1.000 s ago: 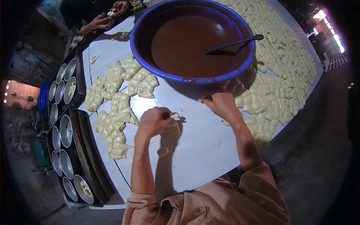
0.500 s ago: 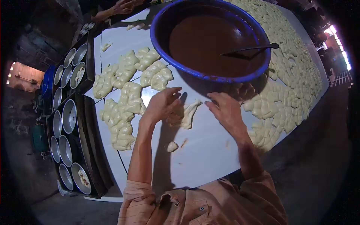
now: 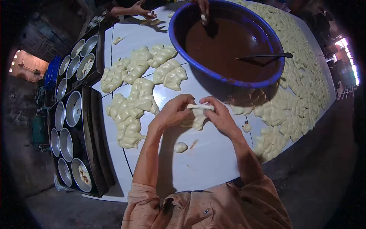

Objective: The person takes small pieces of dough from a table, places a chocolate-colored filling in the center from a large bowl, folds the dough over the filling, and places the shaped pieces into round baking tins.

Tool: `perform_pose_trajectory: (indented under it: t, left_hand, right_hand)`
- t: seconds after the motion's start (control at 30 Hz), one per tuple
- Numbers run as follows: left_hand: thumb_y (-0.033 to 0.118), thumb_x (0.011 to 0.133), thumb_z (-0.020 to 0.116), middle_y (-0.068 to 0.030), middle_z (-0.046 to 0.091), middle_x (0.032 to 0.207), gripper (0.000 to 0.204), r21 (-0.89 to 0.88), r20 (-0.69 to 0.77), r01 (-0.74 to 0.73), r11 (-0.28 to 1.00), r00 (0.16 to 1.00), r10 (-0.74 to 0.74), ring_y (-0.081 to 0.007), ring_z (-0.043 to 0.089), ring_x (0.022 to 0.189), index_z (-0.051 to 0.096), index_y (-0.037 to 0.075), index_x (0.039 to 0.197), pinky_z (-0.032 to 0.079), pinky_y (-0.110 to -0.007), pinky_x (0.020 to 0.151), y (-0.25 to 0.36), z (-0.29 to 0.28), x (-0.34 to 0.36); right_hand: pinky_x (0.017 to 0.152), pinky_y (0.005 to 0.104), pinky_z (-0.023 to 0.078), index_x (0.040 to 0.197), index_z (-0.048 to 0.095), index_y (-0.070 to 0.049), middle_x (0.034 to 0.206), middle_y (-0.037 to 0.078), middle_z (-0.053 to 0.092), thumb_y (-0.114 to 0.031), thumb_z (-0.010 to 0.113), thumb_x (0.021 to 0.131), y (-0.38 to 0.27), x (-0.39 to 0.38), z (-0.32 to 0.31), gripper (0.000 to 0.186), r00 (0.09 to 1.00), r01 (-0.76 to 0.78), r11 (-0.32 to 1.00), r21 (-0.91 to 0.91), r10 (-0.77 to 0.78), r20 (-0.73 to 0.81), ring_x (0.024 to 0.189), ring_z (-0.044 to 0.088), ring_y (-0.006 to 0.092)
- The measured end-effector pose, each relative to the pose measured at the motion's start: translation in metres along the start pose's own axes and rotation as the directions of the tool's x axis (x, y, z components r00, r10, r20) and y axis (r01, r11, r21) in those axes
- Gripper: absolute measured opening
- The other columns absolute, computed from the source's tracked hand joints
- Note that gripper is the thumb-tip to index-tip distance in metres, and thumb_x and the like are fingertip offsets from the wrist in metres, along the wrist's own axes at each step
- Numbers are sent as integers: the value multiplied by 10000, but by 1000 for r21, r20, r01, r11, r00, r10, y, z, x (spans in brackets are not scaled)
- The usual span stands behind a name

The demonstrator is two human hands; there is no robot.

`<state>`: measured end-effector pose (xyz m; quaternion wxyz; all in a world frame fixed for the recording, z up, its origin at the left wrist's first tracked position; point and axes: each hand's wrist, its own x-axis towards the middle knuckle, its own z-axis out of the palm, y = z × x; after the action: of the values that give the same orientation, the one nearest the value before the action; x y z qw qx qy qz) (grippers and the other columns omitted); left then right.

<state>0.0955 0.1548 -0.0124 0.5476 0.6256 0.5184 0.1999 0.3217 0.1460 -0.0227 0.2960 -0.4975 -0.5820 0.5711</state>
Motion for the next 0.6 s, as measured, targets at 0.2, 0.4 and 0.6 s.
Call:
perform_pose_trajectory:
  t: [0.2, 0.4, 0.6]
  left_hand:
    - [162, 794, 661, -199, 635, 1238, 657, -69, 111, -26, 997, 993, 34, -255, 637, 1047, 459, 53, 1410, 501, -372, 938, 16, 4, 6]
    - [323, 878, 694, -96, 661, 660, 294, 196, 46, 24, 980, 998, -34, -184, 596, 596, 754, 50, 967, 469, -354, 609, 18, 5, 7]
    - [308, 898, 683, -90, 673, 708, 277, 225, -12, -13, 974, 1000, 16, -158, 589, 642, 753, 57, 990, 472, -331, 629, 5, -10, 0]
  right_hand:
    - [749, 322, 507, 1038, 623, -31, 908, 79, 661, -274, 656, 903, -3, 5, 2, 280, 987, -96, 991, 93, 82, 140, 788, 630, 139]
    - [618, 239, 420, 896, 613, -8, 789, 1, 597, -158, 686, 836, -14, 2, -2, 178, 997, -64, 998, -29, 65, 50, 716, 509, 61]
    - [631, 288, 459, 885, 626, -10, 756, 33, 622, -167, 683, 792, 15, -7, -20, 191, 999, -32, 999, -21, 32, -32, 675, 561, 103]
